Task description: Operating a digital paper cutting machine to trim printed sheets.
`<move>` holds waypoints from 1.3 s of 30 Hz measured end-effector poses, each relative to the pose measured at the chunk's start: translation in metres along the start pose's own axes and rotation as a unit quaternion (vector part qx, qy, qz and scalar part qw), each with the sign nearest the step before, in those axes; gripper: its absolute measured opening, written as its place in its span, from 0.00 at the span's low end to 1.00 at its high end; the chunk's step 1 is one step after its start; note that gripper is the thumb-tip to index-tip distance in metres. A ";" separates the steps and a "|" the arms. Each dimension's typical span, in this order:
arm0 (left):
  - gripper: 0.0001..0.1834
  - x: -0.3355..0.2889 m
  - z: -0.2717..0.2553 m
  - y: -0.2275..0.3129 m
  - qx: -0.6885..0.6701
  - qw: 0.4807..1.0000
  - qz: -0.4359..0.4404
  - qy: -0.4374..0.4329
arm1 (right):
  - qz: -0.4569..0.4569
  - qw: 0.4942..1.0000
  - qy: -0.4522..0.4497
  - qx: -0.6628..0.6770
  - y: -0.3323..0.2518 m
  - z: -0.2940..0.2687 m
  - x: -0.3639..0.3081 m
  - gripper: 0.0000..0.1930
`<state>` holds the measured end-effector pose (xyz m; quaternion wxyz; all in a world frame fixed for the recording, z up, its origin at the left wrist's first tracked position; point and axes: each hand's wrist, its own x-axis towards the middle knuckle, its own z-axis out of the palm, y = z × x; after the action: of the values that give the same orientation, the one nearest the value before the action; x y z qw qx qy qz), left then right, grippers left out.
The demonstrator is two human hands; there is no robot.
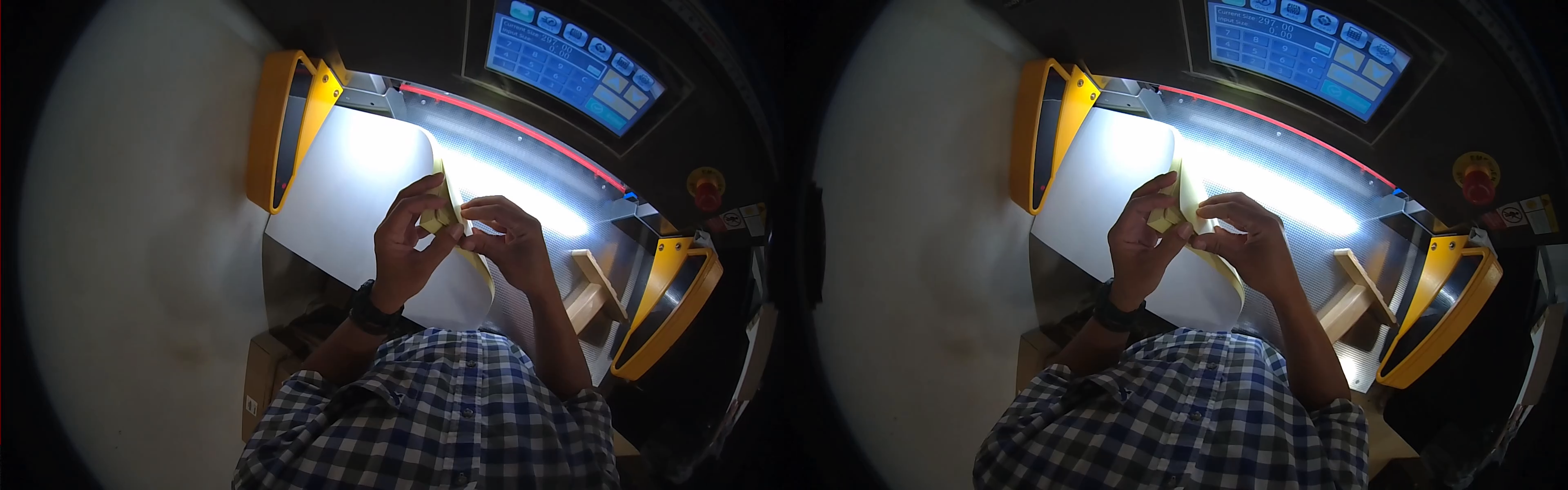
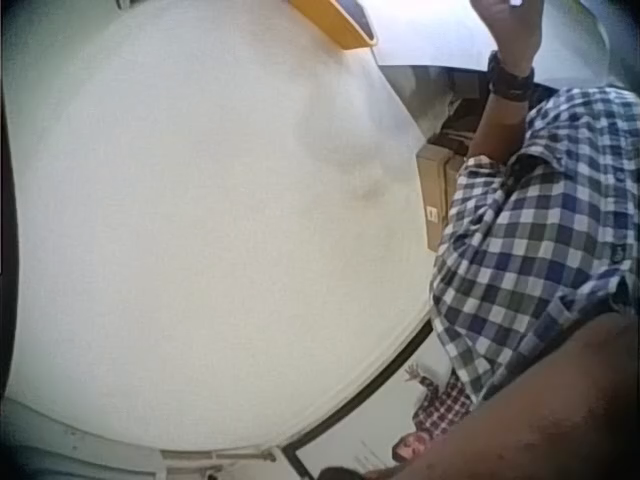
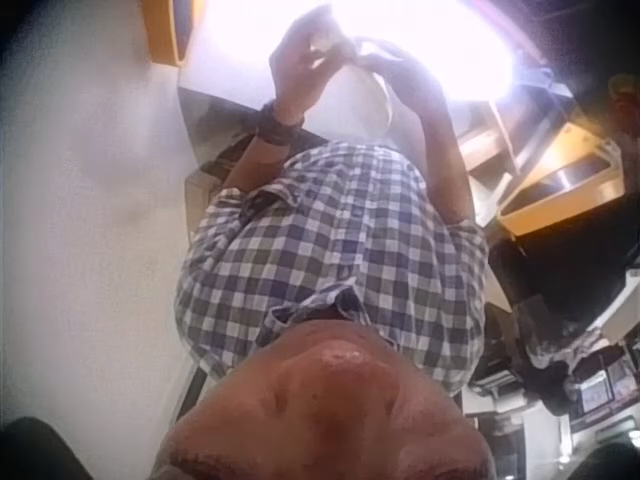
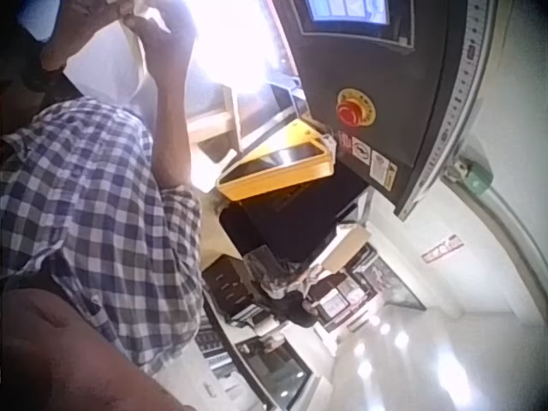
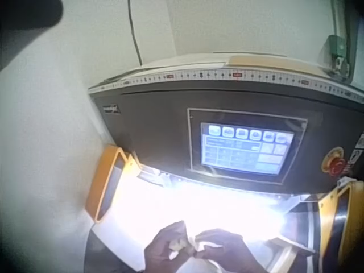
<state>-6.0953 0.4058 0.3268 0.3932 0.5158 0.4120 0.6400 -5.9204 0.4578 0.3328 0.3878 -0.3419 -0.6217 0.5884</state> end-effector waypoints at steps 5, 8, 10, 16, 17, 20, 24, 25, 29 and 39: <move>0.19 0.001 -0.004 -0.001 0.030 0.999 0.034 -0.010 | -0.024 0.999 -0.004 -0.023 0.001 0.001 -0.001 0.19; 0.19 0.002 -0.005 -0.001 0.042 0.999 0.030 -0.015 | -0.023 0.999 -0.006 -0.024 0.001 0.000 -0.001 0.19; 0.20 0.001 -0.005 0.000 0.036 0.999 0.027 -0.019 | -0.020 0.999 -0.005 -0.024 0.000 -0.001 -0.001 0.19; 0.24 -0.001 -0.007 -0.002 0.052 0.998 0.007 -0.035 | -0.003 1.000 -0.008 -0.020 -0.002 -0.002 0.000 0.19; 0.23 0.000 -0.007 -0.002 0.050 0.998 0.010 -0.026 | -0.001 1.000 -0.011 -0.019 -0.002 -0.002 0.000 0.18; 0.22 0.000 -0.006 -0.003 0.048 0.999 0.010 -0.018 | 0.002 1.000 -0.012 -0.013 0.000 -0.004 -0.001 0.18; 0.22 0.000 -0.006 -0.004 0.048 0.999 0.010 -0.017 | 0.008 1.000 -0.017 -0.016 -0.002 -0.004 -0.001 0.18; 0.22 0.000 -0.006 -0.004 0.048 0.999 0.011 -0.016 | 0.008 1.000 -0.015 -0.005 -0.001 -0.004 -0.001 0.18; 0.22 0.000 -0.004 0.000 0.059 0.998 0.006 -0.018 | 0.007 1.000 -0.015 0.000 0.002 -0.005 0.000 0.17; 0.22 0.001 -0.002 -0.004 0.063 0.998 0.022 -0.011 | -0.012 1.000 -0.012 0.014 0.007 -0.006 0.000 0.16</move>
<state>-6.0969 0.4076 0.3232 0.3503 0.5556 0.4356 0.6155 -5.9150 0.4609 0.3257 0.3927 -0.3217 -0.6217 0.5965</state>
